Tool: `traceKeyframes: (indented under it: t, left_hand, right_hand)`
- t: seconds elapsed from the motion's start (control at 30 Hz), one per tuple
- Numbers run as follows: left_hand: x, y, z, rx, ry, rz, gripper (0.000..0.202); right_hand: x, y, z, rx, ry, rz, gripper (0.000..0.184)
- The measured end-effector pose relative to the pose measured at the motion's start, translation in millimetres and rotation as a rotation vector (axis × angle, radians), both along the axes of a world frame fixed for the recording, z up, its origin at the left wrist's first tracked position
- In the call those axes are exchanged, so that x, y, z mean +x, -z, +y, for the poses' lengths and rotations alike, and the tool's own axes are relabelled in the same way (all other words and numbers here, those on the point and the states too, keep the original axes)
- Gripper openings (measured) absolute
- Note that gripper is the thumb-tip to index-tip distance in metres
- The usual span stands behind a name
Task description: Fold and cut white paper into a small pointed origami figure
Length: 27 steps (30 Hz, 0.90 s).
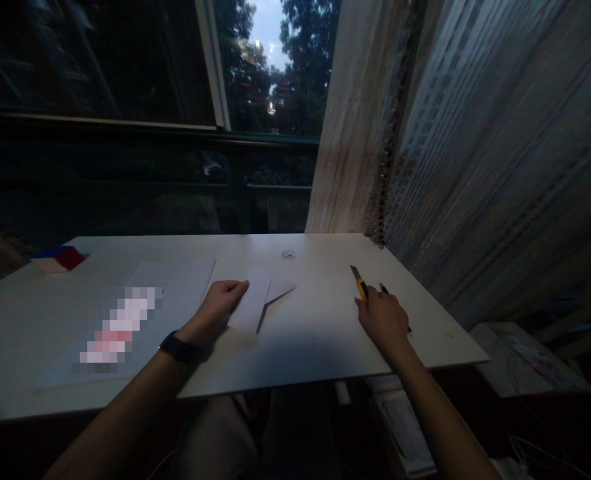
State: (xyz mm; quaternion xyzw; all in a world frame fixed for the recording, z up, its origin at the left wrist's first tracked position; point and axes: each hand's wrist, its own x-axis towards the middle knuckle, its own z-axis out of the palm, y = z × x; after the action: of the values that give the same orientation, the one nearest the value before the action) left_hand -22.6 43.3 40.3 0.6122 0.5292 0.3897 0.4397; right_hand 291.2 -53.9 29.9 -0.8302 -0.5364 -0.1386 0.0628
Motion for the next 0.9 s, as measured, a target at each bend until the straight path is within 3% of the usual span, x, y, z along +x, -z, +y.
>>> traceKeyframes:
  t: [0.1,0.2,0.37,0.43,0.5,0.67,0.8,0.9]
  left_hand:
    - [-6,-2.3,-13,-0.073,-0.077,-0.233,0.025]
    - [-9,-1.7,-24,-0.195,-0.116,-0.403,0.030]
    - [-9,-2.0,-34,-0.287,-0.123,-0.518,0.078]
    - [-9,-1.7,-36,-0.279,-0.108,-0.531,0.088]
    - [-9,-0.3,-36,-0.269,-0.106,-0.546,0.080]
    - [-10,5.3,-35,-0.304,-0.097,-0.502,0.026]
    - [-8,6.7,-36,-0.339,-0.030,-0.462,0.021]
    - [-6,5.8,-37,-0.334,-0.028,-0.436,0.021]
  right_hand:
    - [0,0.8,2,0.028,-0.001,0.016,0.039]
    - [4,2.5,5,0.050,0.011,0.046,0.040]
    - [14,3.9,12,0.098,0.040,0.182,0.040]
    - [18,3.0,14,0.145,0.053,0.260,0.040]
    - [22,1.3,15,0.196,0.049,0.334,0.040]
    - [34,-4.1,16,0.248,0.095,0.399,0.041]
    - [47,-7.5,11,0.199,0.182,0.219,0.050]
    - [55,-7.5,5,0.043,0.229,0.140,0.052]
